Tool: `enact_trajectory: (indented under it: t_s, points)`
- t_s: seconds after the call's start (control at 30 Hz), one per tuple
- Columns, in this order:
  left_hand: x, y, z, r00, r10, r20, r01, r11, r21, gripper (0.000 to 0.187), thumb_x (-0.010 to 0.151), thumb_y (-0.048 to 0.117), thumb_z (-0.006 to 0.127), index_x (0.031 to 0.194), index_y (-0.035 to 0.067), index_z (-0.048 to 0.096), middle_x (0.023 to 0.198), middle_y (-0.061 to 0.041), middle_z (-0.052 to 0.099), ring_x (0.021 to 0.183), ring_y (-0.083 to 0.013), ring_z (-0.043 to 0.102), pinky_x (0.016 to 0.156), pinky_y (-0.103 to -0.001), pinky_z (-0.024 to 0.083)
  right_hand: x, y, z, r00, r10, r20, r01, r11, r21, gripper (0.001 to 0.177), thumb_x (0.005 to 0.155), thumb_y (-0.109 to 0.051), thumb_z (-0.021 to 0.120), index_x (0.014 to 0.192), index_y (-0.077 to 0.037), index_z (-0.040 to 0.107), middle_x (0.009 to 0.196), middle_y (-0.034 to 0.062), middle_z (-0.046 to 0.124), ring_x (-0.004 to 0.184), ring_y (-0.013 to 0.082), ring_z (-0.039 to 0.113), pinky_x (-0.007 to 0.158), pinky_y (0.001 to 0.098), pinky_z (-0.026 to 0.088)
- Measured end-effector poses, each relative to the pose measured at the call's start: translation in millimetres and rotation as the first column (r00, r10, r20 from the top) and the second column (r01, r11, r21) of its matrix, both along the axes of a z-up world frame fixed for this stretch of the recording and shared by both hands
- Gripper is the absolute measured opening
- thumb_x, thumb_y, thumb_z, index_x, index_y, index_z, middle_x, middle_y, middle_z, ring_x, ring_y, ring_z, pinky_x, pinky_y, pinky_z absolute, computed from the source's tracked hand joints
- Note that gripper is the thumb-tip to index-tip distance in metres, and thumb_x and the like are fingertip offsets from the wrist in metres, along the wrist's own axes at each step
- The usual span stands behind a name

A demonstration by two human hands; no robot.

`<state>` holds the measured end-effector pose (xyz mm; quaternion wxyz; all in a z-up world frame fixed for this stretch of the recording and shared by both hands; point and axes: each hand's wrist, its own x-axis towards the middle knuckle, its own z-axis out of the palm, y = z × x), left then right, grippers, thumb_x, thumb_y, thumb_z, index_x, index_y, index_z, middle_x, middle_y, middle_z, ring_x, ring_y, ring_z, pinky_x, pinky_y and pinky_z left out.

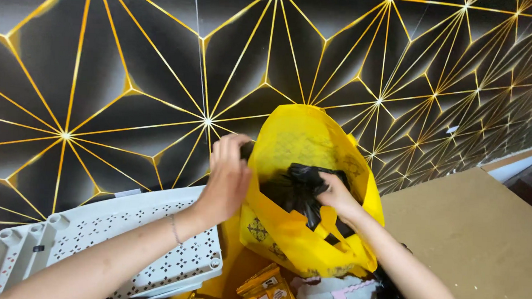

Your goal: Unpacking instant noodles and snacks from shopping bags onto a table.

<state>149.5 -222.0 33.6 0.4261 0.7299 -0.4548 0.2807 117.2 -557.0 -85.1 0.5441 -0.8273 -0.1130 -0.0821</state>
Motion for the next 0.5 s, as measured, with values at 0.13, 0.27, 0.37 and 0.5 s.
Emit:
enact_trajectory:
  t_s: [0.13, 0.27, 0.37, 0.5]
  points:
    - [20, 12, -29, 0.901, 0.134, -0.412, -0.009, 0.957, 0.291, 0.053, 0.086, -0.008, 0.054, 0.137, -0.001, 0.043, 0.124, -0.021, 0.051, 0.117, -0.0336, 0.051, 0.104, -0.045, 0.040, 16, 6, 5, 0.945, -0.225, -0.238, 0.303, 0.876, 0.374, 0.032, 0.080, 0.013, 0.059, 0.106, 0.004, 0.074, 0.088, 0.0038, 0.073, 0.078, 0.0125, 0.066, 0.072, 0.0251, 0.052]
    - [40, 8, -97, 0.804, 0.225, -0.550, 0.215, 0.753, 0.622, 0.073, 0.084, -0.012, 0.054, 0.150, -0.002, 0.024, 0.152, -0.023, 0.030, 0.143, -0.0374, 0.027, 0.117, -0.047, 0.029, 21, 4, 17, 0.941, -0.214, -0.263, 0.324, 0.793, 0.516, 0.024, 0.078, 0.014, 0.052, 0.079, -0.004, 0.067, 0.067, 0.0021, 0.064, 0.058, 0.0140, 0.059, 0.056, 0.0281, 0.049]
    - [39, -1, -112, 0.809, 0.197, -0.554, 0.286, 0.691, 0.663, 0.070, 0.089, -0.009, 0.052, 0.152, -0.006, 0.021, 0.152, -0.028, 0.034, 0.144, -0.0412, 0.031, 0.118, -0.047, 0.033, 15, 1, 31, 0.966, -0.198, -0.165, 0.255, 0.825, 0.505, 0.024, 0.082, 0.011, 0.050, 0.073, -0.006, 0.064, 0.064, 0.0014, 0.060, 0.055, 0.0114, 0.056, 0.052, 0.0260, 0.046]
    - [53, -20, -139, 0.681, 0.048, -0.731, 0.349, 0.856, 0.381, 0.070, 0.103, 0.028, 0.066, 0.152, 0.002, 0.024, 0.149, -0.025, 0.041, 0.141, -0.0423, 0.032, 0.113, -0.051, 0.033, 3, -1, 46, 0.925, -0.286, -0.250, 0.377, 0.772, 0.512, 0.025, 0.080, 0.011, 0.047, 0.067, -0.006, 0.062, 0.059, 0.0039, 0.059, 0.049, 0.0155, 0.056, 0.047, 0.0287, 0.046]
